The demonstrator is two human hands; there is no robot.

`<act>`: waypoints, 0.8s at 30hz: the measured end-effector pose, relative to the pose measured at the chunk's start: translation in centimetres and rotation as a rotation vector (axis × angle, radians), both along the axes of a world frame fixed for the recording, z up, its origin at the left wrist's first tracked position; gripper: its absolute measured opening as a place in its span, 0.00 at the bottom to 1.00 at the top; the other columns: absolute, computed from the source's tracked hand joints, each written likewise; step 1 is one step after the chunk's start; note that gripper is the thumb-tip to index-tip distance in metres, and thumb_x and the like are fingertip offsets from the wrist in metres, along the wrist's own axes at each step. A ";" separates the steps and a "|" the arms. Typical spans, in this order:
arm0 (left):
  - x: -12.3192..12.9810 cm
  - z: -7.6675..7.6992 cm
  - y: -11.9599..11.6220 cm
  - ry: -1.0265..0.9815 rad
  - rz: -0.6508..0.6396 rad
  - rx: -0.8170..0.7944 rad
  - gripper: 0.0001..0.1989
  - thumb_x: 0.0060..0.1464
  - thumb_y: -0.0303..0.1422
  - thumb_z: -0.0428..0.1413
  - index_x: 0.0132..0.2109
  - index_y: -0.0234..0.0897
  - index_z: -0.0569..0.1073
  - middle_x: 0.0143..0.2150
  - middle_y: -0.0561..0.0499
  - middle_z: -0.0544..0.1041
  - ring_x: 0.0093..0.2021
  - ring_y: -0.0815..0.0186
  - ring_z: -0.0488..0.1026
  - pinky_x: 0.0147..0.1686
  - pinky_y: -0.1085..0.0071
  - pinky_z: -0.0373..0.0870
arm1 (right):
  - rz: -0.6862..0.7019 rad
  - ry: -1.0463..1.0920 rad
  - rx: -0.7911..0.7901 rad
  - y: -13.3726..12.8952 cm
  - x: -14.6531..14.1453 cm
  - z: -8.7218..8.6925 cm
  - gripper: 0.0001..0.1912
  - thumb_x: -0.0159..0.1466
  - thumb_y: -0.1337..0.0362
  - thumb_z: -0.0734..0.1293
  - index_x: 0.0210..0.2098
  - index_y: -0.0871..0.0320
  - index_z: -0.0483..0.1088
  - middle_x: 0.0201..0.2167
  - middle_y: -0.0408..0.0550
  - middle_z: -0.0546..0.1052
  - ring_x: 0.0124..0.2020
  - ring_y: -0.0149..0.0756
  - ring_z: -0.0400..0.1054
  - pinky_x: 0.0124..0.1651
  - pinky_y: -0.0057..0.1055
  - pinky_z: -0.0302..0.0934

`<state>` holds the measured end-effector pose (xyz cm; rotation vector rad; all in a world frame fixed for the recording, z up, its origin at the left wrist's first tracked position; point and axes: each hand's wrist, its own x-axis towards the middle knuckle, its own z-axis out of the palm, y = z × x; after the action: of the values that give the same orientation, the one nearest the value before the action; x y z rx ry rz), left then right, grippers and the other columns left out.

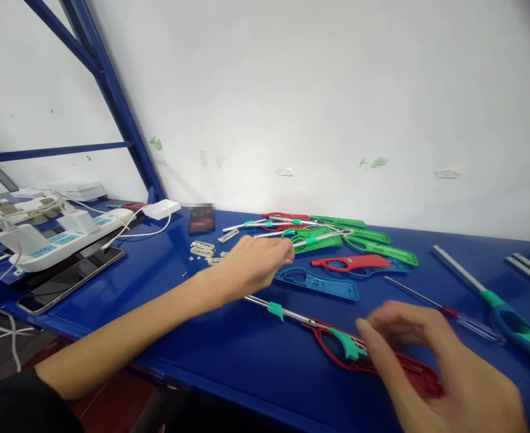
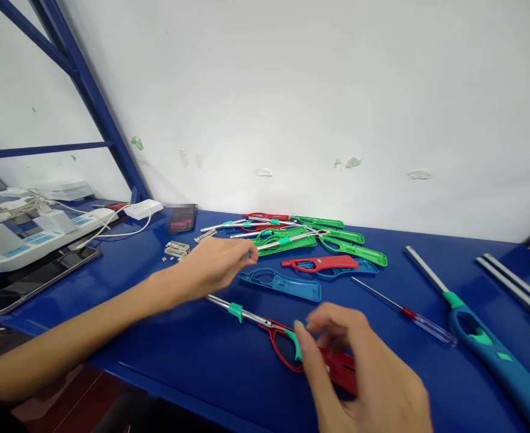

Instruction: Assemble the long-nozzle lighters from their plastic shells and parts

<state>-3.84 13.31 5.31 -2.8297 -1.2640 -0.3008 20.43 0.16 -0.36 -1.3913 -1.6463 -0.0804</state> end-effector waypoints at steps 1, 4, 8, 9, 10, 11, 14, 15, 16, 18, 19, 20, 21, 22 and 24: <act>0.8 -0.1 -0.7 0.023 -0.040 0.015 0.11 0.67 0.22 0.50 0.51 0.37 0.73 0.42 0.46 0.82 0.38 0.60 0.75 0.30 0.64 0.51 | 0.076 -0.003 0.035 0.5 -0.5 0.5 0.13 0.73 0.46 0.66 0.47 0.47 0.73 0.31 0.41 0.82 0.27 0.37 0.80 0.29 0.28 0.73; 2.5 -0.1 -2.6 0.081 -0.146 0.037 0.14 0.58 0.18 0.54 0.49 0.37 0.70 0.45 0.45 0.82 0.37 0.60 0.76 0.28 0.63 0.49 | 0.167 -0.014 0.047 2.2 -1.7 1.6 0.13 0.73 0.51 0.68 0.52 0.48 0.76 0.34 0.42 0.84 0.25 0.34 0.77 0.27 0.28 0.71; 3.5 0.0 -3.7 0.091 -0.178 0.080 0.13 0.56 0.20 0.55 0.46 0.38 0.67 0.42 0.45 0.81 0.34 0.59 0.76 0.24 0.62 0.48 | 0.207 0.003 0.022 3.3 -2.4 2.2 0.10 0.72 0.56 0.68 0.47 0.49 0.80 0.34 0.41 0.85 0.23 0.33 0.76 0.26 0.29 0.69; 3.6 0.0 -3.8 0.088 -0.174 0.090 0.13 0.56 0.20 0.55 0.46 0.39 0.67 0.41 0.46 0.81 0.33 0.59 0.76 0.24 0.62 0.47 | 0.207 0.017 0.023 3.4 -2.5 2.2 0.09 0.72 0.57 0.68 0.47 0.48 0.81 0.32 0.40 0.85 0.22 0.33 0.75 0.25 0.29 0.68; 3.7 0.0 -3.9 0.085 -0.169 0.099 0.13 0.56 0.20 0.55 0.45 0.39 0.67 0.40 0.46 0.81 0.32 0.59 0.75 0.24 0.62 0.47 | 0.207 0.032 0.019 3.4 -2.5 2.3 0.09 0.72 0.57 0.69 0.47 0.48 0.81 0.30 0.39 0.84 0.21 0.32 0.74 0.24 0.28 0.67; 3.8 -0.1 -3.9 0.082 -0.166 0.107 0.13 0.56 0.20 0.55 0.45 0.39 0.67 0.40 0.46 0.80 0.32 0.60 0.75 0.23 0.62 0.47 | 0.210 0.049 0.012 3.4 -2.5 2.3 0.08 0.72 0.57 0.69 0.46 0.48 0.81 0.28 0.38 0.83 0.20 0.31 0.73 0.23 0.27 0.66; 4.2 -0.3 -3.9 0.064 -0.167 0.121 0.13 0.56 0.21 0.55 0.47 0.38 0.68 0.38 0.46 0.80 0.30 0.60 0.73 0.22 0.63 0.45 | 0.227 0.095 -0.013 3.5 -2.5 2.6 0.07 0.72 0.58 0.69 0.43 0.49 0.80 0.26 0.36 0.82 0.17 0.30 0.71 0.20 0.25 0.64; 4.3 -0.4 -4.0 0.052 -0.167 0.123 0.12 0.56 0.21 0.55 0.47 0.37 0.68 0.38 0.45 0.80 0.30 0.60 0.73 0.22 0.63 0.45 | 0.229 0.107 -0.017 3.5 -2.4 2.6 0.07 0.72 0.58 0.69 0.42 0.49 0.80 0.26 0.36 0.82 0.17 0.30 0.70 0.20 0.25 0.64; 4.3 -0.4 -4.0 0.038 -0.165 0.124 0.12 0.57 0.21 0.54 0.47 0.37 0.69 0.38 0.45 0.80 0.29 0.61 0.73 0.22 0.63 0.44 | 0.227 0.118 -0.019 3.5 -2.4 2.7 0.07 0.72 0.57 0.69 0.41 0.49 0.81 0.25 0.37 0.81 0.17 0.30 0.70 0.21 0.25 0.65; 4.4 -0.6 -3.9 0.004 -0.153 0.119 0.11 0.57 0.21 0.53 0.45 0.37 0.69 0.37 0.45 0.81 0.29 0.62 0.72 0.23 0.64 0.43 | 0.212 0.137 -0.015 3.5 -2.4 2.8 0.08 0.71 0.56 0.70 0.40 0.48 0.81 0.25 0.38 0.81 0.18 0.31 0.70 0.22 0.26 0.66; 4.3 -0.6 -3.8 -0.015 -0.145 0.112 0.11 0.57 0.21 0.53 0.45 0.37 0.70 0.38 0.45 0.81 0.28 0.63 0.72 0.23 0.64 0.43 | 0.202 0.146 -0.012 3.4 -2.3 2.8 0.08 0.70 0.55 0.70 0.40 0.48 0.82 0.26 0.38 0.81 0.18 0.31 0.71 0.24 0.27 0.67; 4.2 -0.7 -3.6 -0.037 -0.138 0.103 0.10 0.58 0.21 0.52 0.45 0.37 0.70 0.38 0.46 0.82 0.28 0.63 0.72 0.23 0.64 0.43 | 0.191 0.155 -0.010 3.4 -2.3 2.7 0.09 0.70 0.54 0.70 0.40 0.48 0.82 0.26 0.39 0.82 0.19 0.32 0.71 0.25 0.28 0.69; 4.0 -0.8 -3.4 -0.060 -0.132 0.092 0.10 0.59 0.22 0.52 0.45 0.38 0.71 0.39 0.46 0.83 0.28 0.64 0.73 0.23 0.64 0.43 | 0.179 0.165 -0.011 3.3 -2.1 2.6 0.09 0.70 0.53 0.71 0.40 0.48 0.82 0.27 0.40 0.82 0.20 0.33 0.72 0.26 0.28 0.69; 3.8 -0.9 -3.1 -0.087 -0.124 0.081 0.09 0.60 0.23 0.52 0.46 0.38 0.71 0.39 0.46 0.83 0.29 0.64 0.73 0.24 0.65 0.43 | 0.166 0.177 -0.015 3.3 -1.9 2.5 0.10 0.70 0.52 0.71 0.40 0.48 0.82 0.28 0.41 0.82 0.20 0.33 0.72 0.26 0.29 0.70; 3.4 -1.1 -2.5 -0.148 -0.108 0.058 0.09 0.62 0.24 0.52 0.47 0.39 0.72 0.38 0.47 0.83 0.29 0.63 0.74 0.24 0.65 0.47 | 0.143 0.203 -0.036 3.1 -1.3 2.3 0.11 0.70 0.50 0.71 0.41 0.48 0.82 0.29 0.41 0.83 0.20 0.33 0.72 0.26 0.29 0.70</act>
<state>-0.47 10.79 4.20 -2.8777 -1.1059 -0.5512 19.14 3.23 1.93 -1.2610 -1.5774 0.1688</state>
